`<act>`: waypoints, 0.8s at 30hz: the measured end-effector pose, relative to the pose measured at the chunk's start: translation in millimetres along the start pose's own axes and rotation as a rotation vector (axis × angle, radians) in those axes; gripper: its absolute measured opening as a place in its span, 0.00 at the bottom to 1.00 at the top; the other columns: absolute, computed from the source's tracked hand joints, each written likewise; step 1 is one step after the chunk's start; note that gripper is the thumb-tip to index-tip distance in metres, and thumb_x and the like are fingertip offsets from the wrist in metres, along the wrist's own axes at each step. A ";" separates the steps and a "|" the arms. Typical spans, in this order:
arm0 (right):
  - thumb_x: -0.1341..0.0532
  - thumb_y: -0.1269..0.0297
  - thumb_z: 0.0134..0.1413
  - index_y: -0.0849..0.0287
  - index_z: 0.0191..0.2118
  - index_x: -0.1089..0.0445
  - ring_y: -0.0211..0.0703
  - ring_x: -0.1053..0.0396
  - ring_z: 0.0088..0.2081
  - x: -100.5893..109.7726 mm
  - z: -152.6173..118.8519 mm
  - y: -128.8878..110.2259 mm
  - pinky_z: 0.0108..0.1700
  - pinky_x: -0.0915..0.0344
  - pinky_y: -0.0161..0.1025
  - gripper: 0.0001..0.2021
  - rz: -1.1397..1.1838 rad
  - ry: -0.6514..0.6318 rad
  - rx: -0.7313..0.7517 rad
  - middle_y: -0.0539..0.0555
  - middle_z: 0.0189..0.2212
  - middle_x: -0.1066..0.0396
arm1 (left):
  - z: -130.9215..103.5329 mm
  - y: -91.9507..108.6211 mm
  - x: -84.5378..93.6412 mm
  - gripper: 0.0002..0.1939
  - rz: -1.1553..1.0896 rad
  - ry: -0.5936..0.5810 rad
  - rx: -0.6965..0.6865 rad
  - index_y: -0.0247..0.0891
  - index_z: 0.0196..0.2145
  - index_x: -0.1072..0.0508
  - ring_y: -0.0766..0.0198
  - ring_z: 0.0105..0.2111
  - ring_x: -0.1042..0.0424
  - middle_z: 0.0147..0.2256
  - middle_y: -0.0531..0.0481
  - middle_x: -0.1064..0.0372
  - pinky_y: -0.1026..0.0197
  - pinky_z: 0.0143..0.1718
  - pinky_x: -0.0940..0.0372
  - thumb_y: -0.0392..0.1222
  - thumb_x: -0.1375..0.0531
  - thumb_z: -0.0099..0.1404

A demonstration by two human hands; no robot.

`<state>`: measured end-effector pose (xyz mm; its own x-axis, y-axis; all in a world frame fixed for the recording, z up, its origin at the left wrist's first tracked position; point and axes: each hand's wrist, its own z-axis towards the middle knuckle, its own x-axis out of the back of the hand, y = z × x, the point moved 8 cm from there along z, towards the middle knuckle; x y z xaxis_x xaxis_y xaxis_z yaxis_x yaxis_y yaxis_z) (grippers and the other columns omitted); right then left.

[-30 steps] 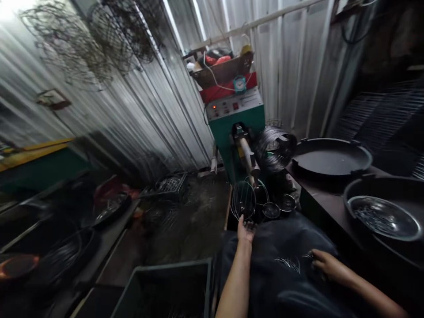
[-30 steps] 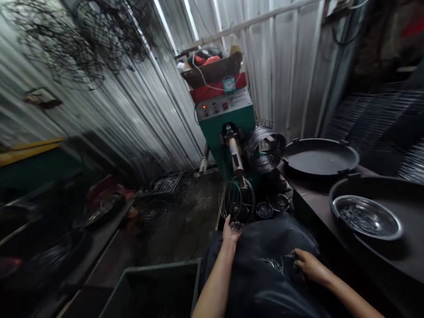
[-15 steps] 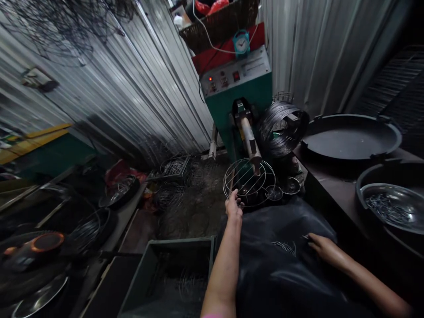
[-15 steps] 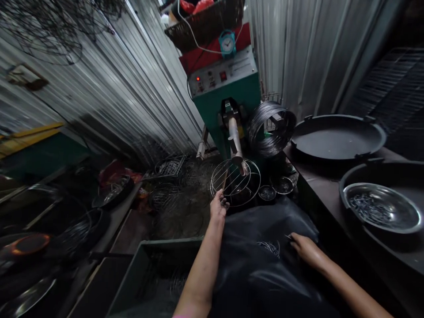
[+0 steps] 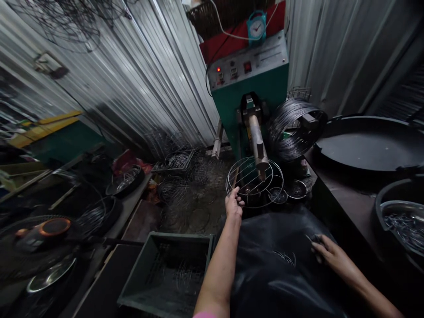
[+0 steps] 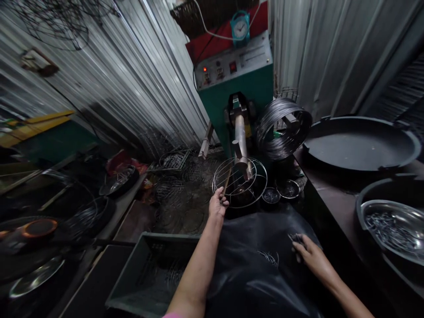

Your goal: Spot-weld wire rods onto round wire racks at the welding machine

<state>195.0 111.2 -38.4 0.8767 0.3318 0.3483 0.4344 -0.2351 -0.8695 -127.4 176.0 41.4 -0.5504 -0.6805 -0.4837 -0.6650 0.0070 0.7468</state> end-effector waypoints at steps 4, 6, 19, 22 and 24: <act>0.48 0.50 0.44 0.57 0.32 0.36 0.43 0.34 0.22 -1.7 12.7 2.7 0.23 0.38 0.36 0.16 -0.101 -0.048 -0.037 0.51 0.19 0.33 | 3.7 5.2 -5.8 0.23 -0.005 0.025 -0.029 0.37 0.25 0.42 0.79 0.15 0.47 0.19 0.62 0.48 0.72 0.13 0.55 0.41 0.30 0.38; 0.48 0.52 0.44 0.57 0.32 0.35 0.44 0.33 0.22 -5.0 19.7 6.4 0.23 0.37 0.37 0.15 -0.138 -0.089 -0.062 0.52 0.20 0.31 | 5.4 6.6 -7.8 0.23 -0.003 0.043 -0.035 0.37 0.26 0.42 0.78 0.15 0.46 0.20 0.62 0.47 0.72 0.13 0.54 0.41 0.30 0.38; 0.47 0.63 0.45 0.57 0.34 0.34 0.50 0.29 0.34 -10.0 26.6 -0.4 0.35 0.38 0.37 0.09 -0.607 0.034 0.109 0.57 0.29 0.27 | 5.4 8.4 -15.8 0.24 0.043 0.030 -0.025 0.38 0.27 0.42 0.78 0.15 0.46 0.20 0.62 0.47 0.72 0.14 0.55 0.42 0.30 0.38; 0.46 0.63 0.43 0.57 0.33 0.33 0.51 0.28 0.35 -9.8 28.4 0.8 0.35 0.37 0.37 0.09 -0.603 0.035 0.133 0.57 0.29 0.26 | 4.7 7.1 -13.7 0.25 0.022 0.054 -0.041 0.38 0.28 0.41 0.77 0.16 0.45 0.21 0.61 0.46 0.71 0.14 0.53 0.41 0.30 0.37; 0.44 0.60 0.42 0.56 0.31 0.33 0.51 0.28 0.34 -9.3 28.8 -2.2 0.34 0.36 0.38 0.08 -0.569 0.024 0.155 0.56 0.28 0.26 | 4.6 4.9 -13.5 0.24 0.004 0.064 -0.036 0.37 0.27 0.41 0.77 0.16 0.45 0.20 0.61 0.45 0.71 0.14 0.53 0.41 0.30 0.36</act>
<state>179.9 135.0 -49.8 0.5198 0.3455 0.7813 0.8042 0.1107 -0.5840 -125.5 188.6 49.5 -0.5188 -0.7257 -0.4519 -0.6438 -0.0161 0.7650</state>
